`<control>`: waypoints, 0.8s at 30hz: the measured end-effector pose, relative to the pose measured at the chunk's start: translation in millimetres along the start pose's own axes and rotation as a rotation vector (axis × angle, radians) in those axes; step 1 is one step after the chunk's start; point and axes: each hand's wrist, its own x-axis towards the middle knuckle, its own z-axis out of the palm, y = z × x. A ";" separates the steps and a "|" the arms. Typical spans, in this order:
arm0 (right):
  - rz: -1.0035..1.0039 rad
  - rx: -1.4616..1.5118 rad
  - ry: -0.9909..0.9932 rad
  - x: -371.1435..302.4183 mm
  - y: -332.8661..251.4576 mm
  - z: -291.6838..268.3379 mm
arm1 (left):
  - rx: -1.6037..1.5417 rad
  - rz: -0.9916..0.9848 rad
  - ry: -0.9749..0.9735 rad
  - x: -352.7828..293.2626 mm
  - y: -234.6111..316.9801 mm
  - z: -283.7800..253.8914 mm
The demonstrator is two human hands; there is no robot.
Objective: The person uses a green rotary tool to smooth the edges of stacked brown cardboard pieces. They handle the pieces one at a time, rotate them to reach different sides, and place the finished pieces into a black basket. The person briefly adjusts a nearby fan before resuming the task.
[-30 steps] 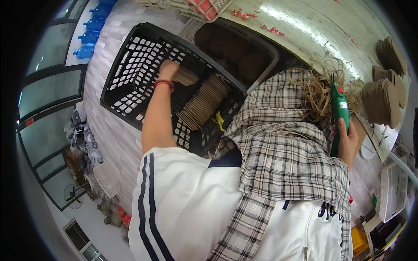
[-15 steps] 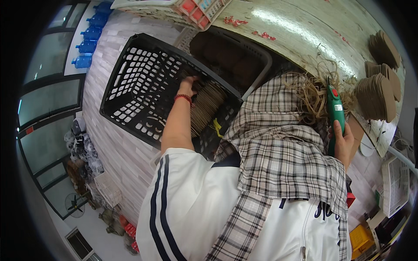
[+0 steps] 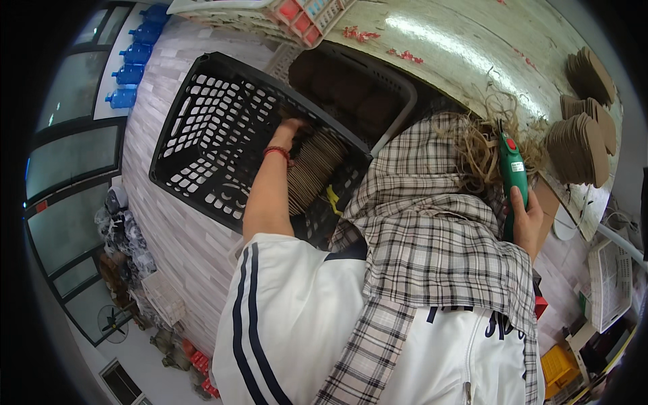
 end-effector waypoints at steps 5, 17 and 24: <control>-0.002 0.015 -0.016 -1.5 -2.6 -1.1 | 0.310 0.271 0.246 -14.9 -71.1 -55.3; -0.095 0.109 0.013 -13.7 -1.2 -0.2 | 0.364 0.201 0.877 -83.8 -83.7 -27.8; -0.211 0.139 0.102 -41.2 2.6 -14.0 | 0.039 1.348 0.808 -225.0 135.9 17.7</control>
